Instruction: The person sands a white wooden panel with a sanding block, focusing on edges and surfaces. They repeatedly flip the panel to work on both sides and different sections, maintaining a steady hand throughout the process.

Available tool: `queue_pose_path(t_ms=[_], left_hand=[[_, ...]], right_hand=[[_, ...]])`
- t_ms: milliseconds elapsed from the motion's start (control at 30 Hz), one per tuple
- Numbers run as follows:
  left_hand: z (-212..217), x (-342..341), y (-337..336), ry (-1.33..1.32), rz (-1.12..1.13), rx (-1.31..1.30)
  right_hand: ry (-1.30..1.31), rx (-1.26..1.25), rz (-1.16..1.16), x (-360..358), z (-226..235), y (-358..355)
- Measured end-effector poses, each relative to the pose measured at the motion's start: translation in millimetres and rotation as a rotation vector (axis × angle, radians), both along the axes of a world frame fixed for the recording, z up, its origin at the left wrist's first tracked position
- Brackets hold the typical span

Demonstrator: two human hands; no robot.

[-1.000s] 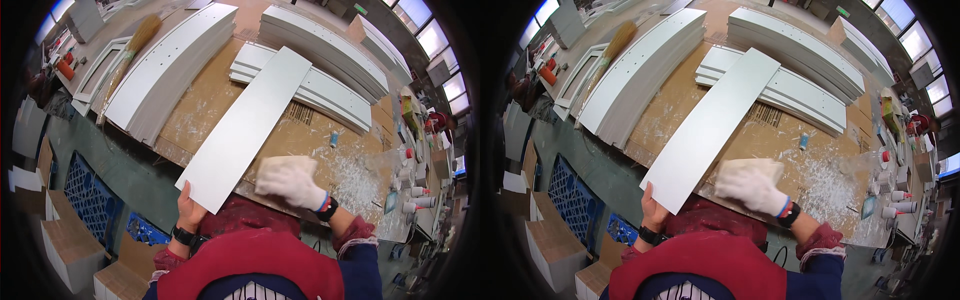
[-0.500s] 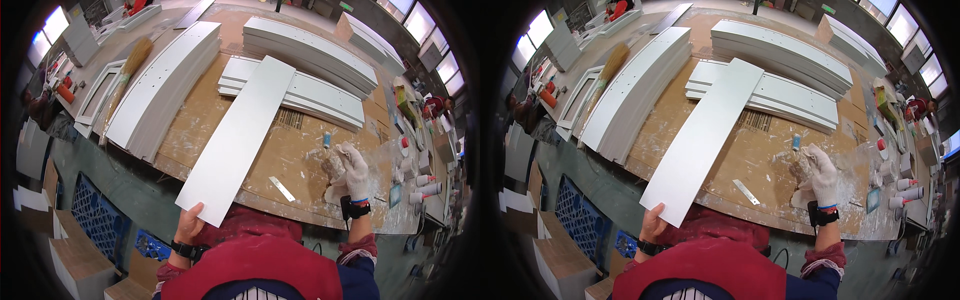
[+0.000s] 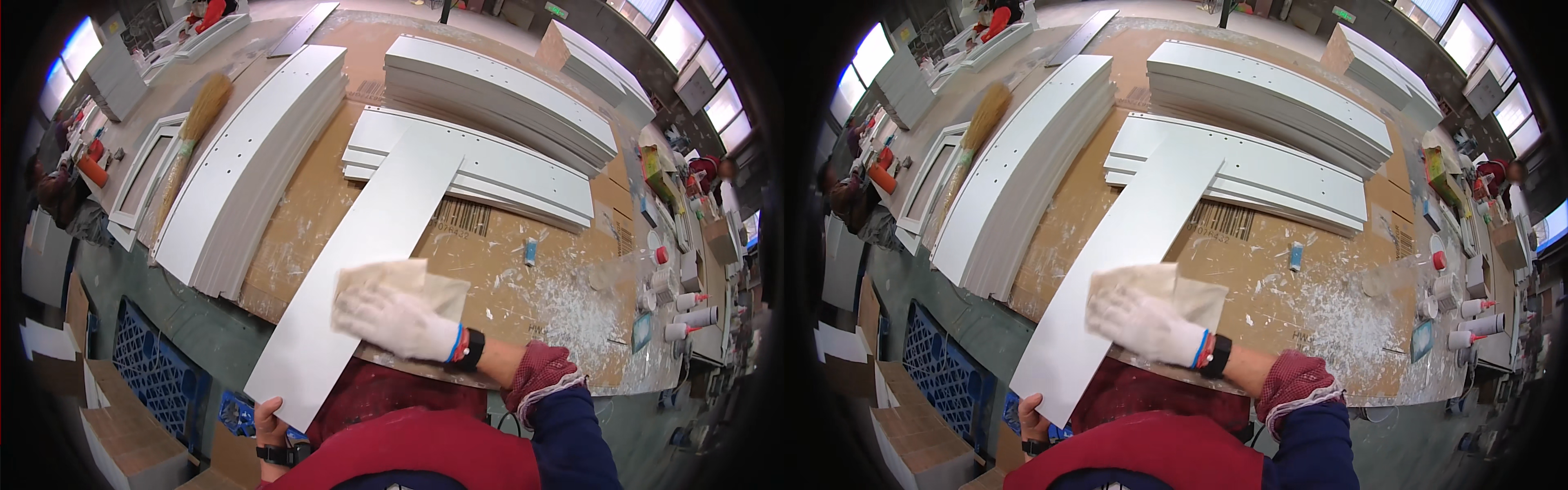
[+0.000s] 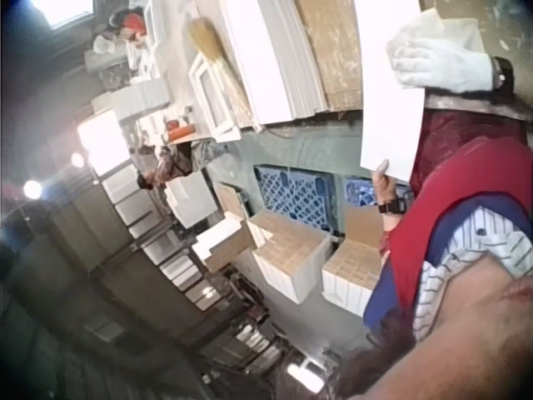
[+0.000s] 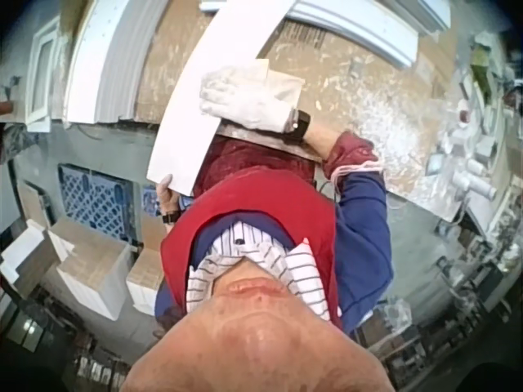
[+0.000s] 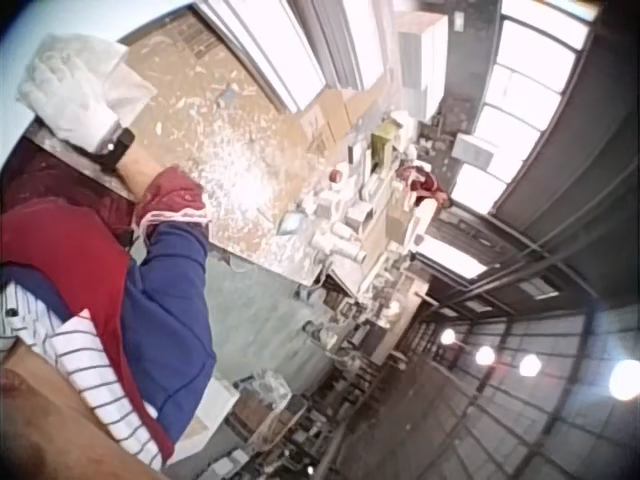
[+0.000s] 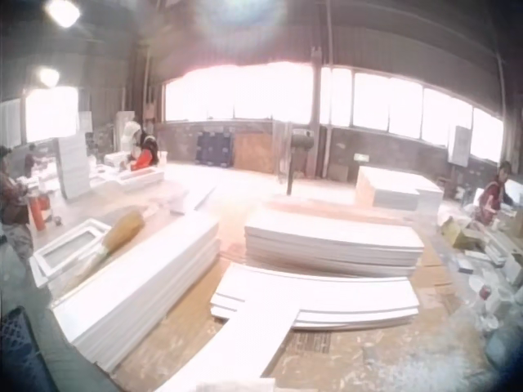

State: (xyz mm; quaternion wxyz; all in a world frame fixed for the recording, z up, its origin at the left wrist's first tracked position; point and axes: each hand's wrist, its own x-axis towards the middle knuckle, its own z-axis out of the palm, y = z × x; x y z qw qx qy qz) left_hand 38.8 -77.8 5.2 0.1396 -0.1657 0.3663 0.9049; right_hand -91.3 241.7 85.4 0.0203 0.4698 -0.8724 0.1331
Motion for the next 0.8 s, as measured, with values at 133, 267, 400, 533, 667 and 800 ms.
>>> queue_pose_path(t_ms=[133, 267, 400, 533, 667, 800], left_hand=[[-5, 10, -13, -0.042, -0.022, -0.03], [-2, 10, -15, -0.095, -0.007, -0.081], [-6, 13, -17, -0.119, 0.017, -0.079], [-9, 10, -15, -0.103, -0.015, -0.041], [-7, 13, -10, -0.118, -0.003, -0.013], [-5, 11, -15, -0.134, -0.005, -0.031]], right_hand=[[0.093, 0.329, -0.329, -55, -28, 60], [0.192, 0.208, -0.48, -118, -47, 125], [0.402, 0.215, -0.549, -159, -27, 161], [0.234, 0.253, -0.658, -186, 36, 145], [0.238, -0.256, -0.266, -151, 42, 55], [-0.151, 0.062, 0.301, -60, 10, -44]])
